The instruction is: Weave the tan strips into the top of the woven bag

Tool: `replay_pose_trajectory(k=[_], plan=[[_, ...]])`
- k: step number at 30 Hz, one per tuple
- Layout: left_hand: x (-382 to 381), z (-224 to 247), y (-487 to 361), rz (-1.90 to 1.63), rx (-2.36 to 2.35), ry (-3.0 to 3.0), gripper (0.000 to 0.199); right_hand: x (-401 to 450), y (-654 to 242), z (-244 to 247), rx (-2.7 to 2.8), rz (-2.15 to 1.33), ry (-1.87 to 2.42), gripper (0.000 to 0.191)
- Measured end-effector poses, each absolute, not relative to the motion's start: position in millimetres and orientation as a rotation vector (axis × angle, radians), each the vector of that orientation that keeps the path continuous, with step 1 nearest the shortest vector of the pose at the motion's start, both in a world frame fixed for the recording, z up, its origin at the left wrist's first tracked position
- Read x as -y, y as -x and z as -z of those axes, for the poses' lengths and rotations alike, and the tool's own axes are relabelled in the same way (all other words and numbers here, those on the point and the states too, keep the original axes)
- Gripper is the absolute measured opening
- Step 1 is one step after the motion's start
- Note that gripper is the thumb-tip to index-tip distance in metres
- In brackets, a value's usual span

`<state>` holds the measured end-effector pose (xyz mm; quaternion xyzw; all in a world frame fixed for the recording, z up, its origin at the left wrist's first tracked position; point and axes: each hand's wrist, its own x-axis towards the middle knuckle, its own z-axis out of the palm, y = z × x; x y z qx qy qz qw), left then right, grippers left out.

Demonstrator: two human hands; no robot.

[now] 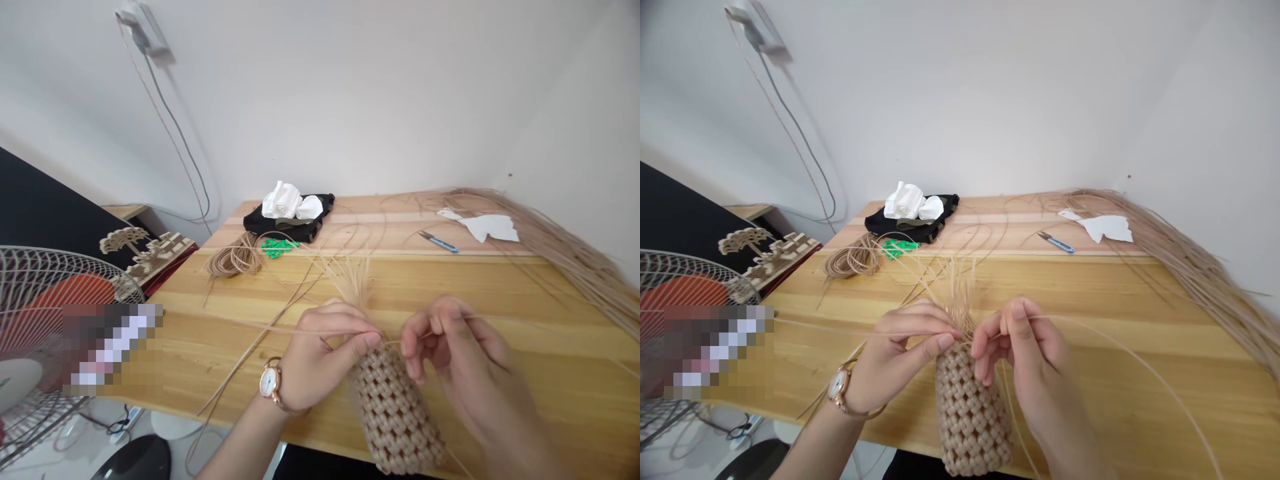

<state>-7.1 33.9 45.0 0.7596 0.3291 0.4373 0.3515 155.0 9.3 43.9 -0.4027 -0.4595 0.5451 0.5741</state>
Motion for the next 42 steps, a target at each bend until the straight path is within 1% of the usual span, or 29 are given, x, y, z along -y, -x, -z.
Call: replay_pose_trajectory(k=[2,5,8,10,13,19,25,29,34,37,42], plan=[[-34,-44,8,-1.138,-0.854,-1.978,0.013,-11,-158,-45,1.196,-1.222,1.038,0.031],[-34,-44,9,-1.172,-0.879,-2.004,0.013,-13,-163,-48,1.477,-1.176,1.285,0.021],[-33,-44,9,-1.209,-0.873,-2.061,0.012,-15,-166,-53,1.673,-1.145,1.438,0.026],[-32,-45,8,-1.219,-0.862,-2.101,0.011,-17,-166,-58,1.751,-1.119,1.465,0.028],[-30,-45,6,-1.228,-0.868,-2.147,0.010,-19,-166,-63,1.834,-1.130,1.450,0.025],[-28,-47,3,-1.239,-0.878,-2.173,0.012,-18,-172,-60,1.848,-1.228,1.381,0.019],[-27,-49,3,-1.212,-0.886,-2.158,0.013,-15,-176,-54,1.911,-1.132,1.384,0.016],[-26,-53,6,-1.187,-0.862,-2.152,0.011,-12,-176,-58,1.953,-1.164,1.361,0.015],[-23,-50,5,-1.202,-0.886,-2.035,0.011,-7,-173,-62,1.879,-1.139,1.434,0.016],[-21,-47,4,-1.169,-0.927,-1.901,0.015,-6,-172,-58,1.827,-1.135,1.430,0.017],[-19,-47,2,-1.101,-0.943,-1.795,0.022,-6,-173,-52,1.742,-1.189,1.356,0.014]])
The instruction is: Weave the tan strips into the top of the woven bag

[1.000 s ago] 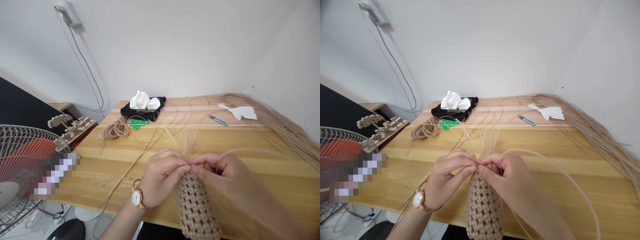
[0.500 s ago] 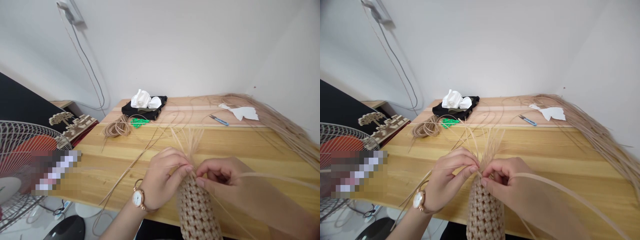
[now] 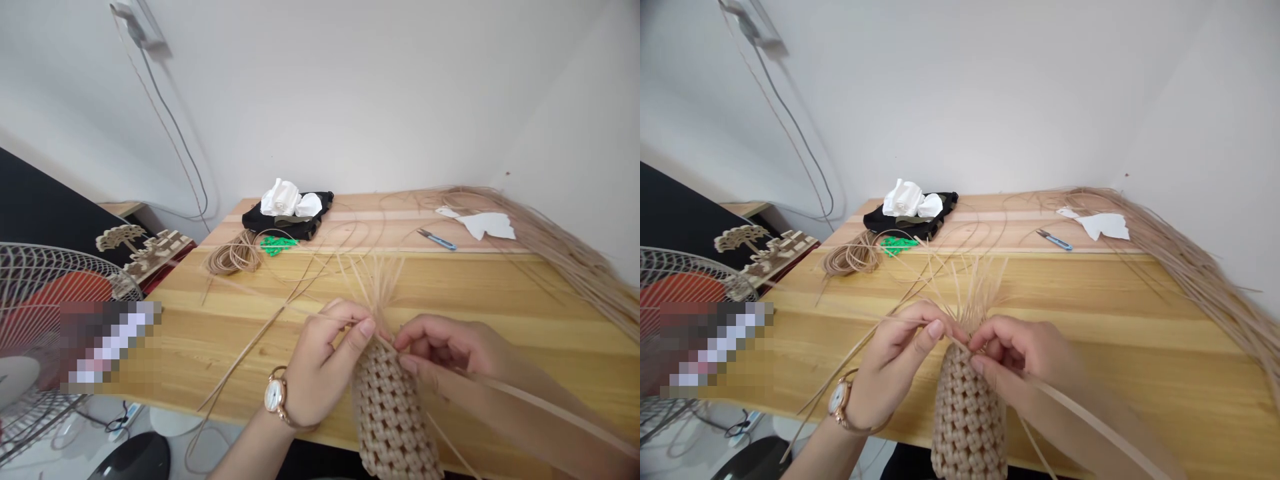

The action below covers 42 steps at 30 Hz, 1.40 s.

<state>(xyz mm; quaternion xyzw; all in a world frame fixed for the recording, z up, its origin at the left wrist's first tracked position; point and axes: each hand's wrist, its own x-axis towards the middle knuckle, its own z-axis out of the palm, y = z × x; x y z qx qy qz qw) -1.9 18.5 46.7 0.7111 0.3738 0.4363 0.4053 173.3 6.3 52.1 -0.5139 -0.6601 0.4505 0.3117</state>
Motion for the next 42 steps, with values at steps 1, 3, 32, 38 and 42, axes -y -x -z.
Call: replay_pose_trajectory(k=[1,3,32,38,42], plan=[[-18,-47,1,-1.102,-0.939,-1.790,0.020,-6,-174,-52,1.750,-1.174,1.355,0.013],[-18,-46,-1,-1.091,-0.957,-1.800,0.014,-6,-174,-55,1.790,-1.146,1.336,0.015],[-27,-45,8,-1.030,-0.834,-1.859,0.013,-7,-171,-47,1.592,-1.194,1.110,0.006],[-28,-43,9,-1.029,-0.851,-1.842,0.008,-6,-167,-47,1.563,-1.199,1.255,0.009],[-29,-45,7,-1.028,-0.787,-1.879,0.006,-2,-166,-46,1.599,-1.131,1.334,0.015]])
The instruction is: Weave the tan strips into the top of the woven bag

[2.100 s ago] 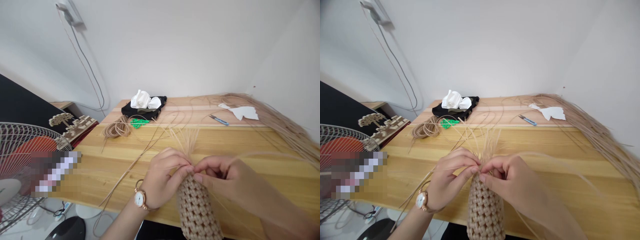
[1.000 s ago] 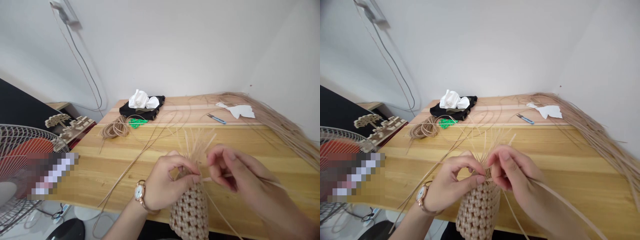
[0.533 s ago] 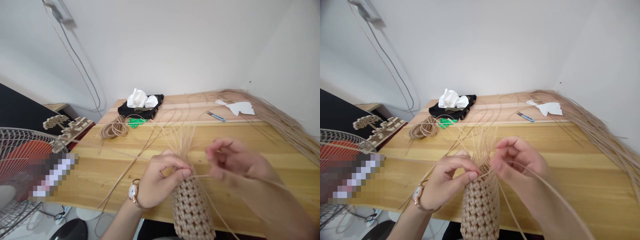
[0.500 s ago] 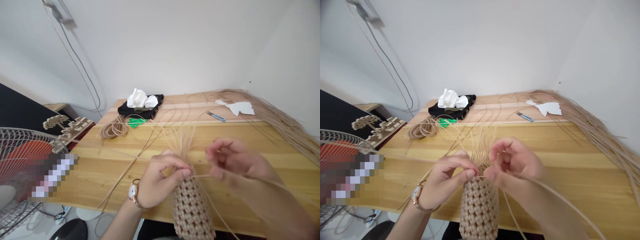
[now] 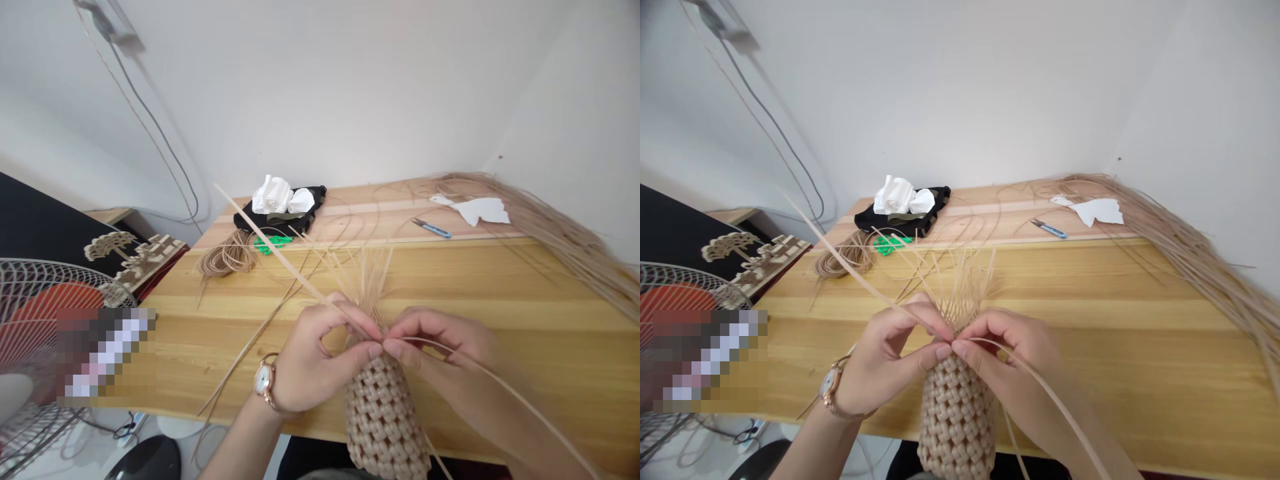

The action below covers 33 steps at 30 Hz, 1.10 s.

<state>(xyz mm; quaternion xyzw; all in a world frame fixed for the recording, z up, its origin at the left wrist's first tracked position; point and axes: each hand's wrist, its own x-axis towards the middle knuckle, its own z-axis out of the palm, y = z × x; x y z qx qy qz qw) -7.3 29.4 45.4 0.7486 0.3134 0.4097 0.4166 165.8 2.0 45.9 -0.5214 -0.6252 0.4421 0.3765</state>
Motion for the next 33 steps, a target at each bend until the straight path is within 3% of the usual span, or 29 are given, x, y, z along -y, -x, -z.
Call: replay_pose_trajectory(k=[9,33], plan=[[-28,-52,6,-0.944,-0.653,-1.915,0.011,14,-166,-42,1.437,-1.197,1.407,0.026],[-26,-46,6,-1.204,-0.861,-2.199,0.005,2,-162,-41,1.619,-1.280,1.323,0.013]])
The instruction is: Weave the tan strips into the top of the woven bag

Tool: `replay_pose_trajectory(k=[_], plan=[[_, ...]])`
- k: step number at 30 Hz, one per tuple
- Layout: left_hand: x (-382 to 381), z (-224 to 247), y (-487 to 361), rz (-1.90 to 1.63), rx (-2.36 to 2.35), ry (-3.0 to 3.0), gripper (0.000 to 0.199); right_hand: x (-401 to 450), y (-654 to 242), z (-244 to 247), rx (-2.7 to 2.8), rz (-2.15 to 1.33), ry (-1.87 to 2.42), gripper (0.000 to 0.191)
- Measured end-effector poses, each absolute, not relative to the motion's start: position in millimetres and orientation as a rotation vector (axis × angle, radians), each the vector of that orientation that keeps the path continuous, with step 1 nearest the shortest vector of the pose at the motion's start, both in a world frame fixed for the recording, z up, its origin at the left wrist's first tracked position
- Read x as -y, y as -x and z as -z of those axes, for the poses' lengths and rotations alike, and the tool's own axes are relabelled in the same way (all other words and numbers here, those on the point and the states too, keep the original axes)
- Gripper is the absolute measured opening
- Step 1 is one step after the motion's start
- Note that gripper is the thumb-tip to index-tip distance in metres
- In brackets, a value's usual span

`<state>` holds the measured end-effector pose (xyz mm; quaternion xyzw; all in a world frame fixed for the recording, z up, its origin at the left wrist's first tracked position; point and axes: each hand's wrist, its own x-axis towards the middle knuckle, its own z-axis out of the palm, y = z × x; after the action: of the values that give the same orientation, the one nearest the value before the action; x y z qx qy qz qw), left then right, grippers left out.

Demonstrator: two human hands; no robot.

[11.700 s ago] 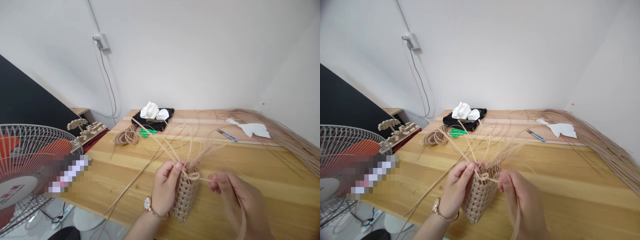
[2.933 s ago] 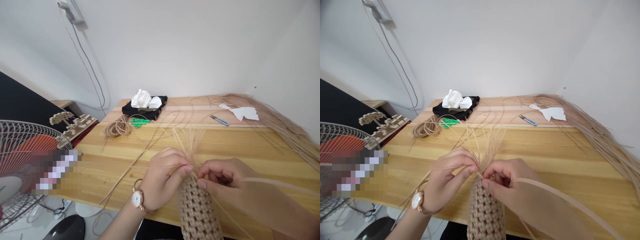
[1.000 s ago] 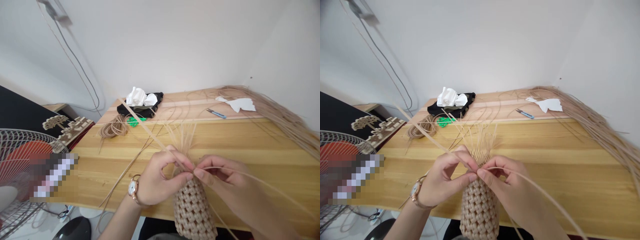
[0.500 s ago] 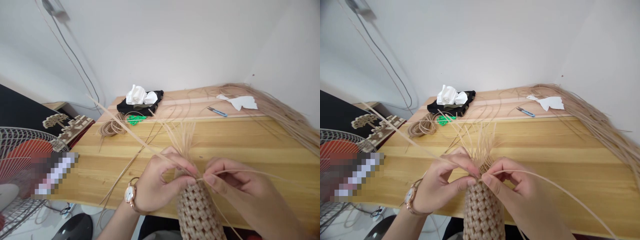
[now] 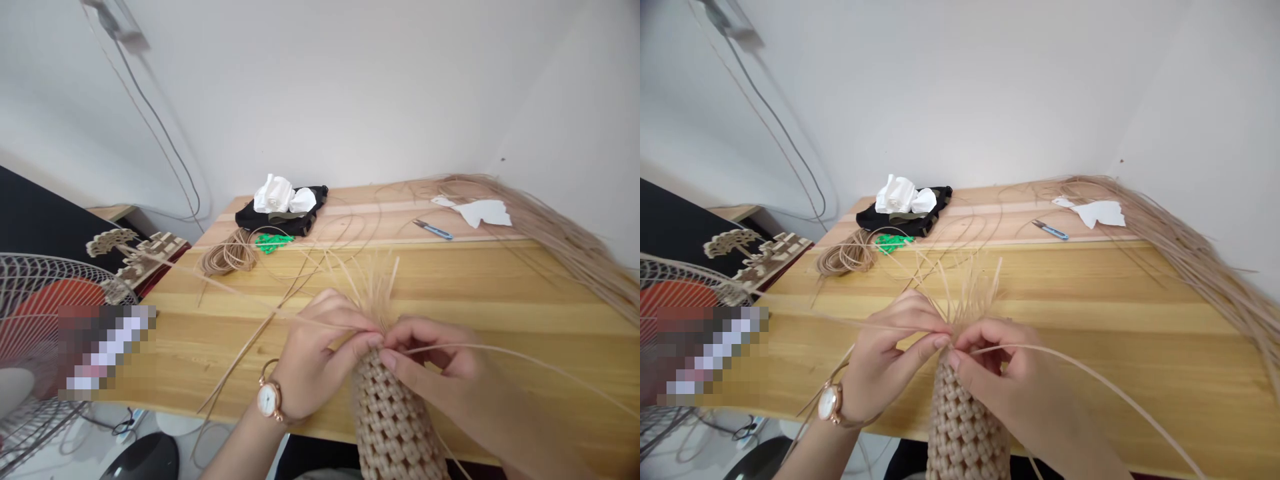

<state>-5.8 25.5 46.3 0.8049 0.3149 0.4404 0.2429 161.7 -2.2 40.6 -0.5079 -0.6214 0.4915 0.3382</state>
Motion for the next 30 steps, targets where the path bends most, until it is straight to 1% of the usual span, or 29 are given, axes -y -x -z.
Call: replay_pose_trajectory(k=[4,9,18,22,25,30], plan=[[-26,-45,6,-1.159,-0.931,-2.196,0.013,5,-163,-43,1.647,-1.238,1.349,0.012],[-25,-44,5,-1.191,-0.944,-2.148,0.017,9,-164,-44,1.655,-1.221,1.388,0.016],[-25,-43,8,-1.227,-1.058,-2.002,0.013,9,-167,-42,1.593,-1.148,1.412,0.018],[-28,-47,13,-1.342,-1.114,-1.901,0.012,6,-160,-45,1.522,-1.023,1.368,0.019],[-30,-48,18,-1.441,-1.192,-1.831,0.009,2,-154,-44,1.525,-0.923,1.268,0.016],[-23,-39,31,-1.332,-1.349,-1.791,0.013,3,-153,-39,1.611,-0.960,1.192,0.014]])
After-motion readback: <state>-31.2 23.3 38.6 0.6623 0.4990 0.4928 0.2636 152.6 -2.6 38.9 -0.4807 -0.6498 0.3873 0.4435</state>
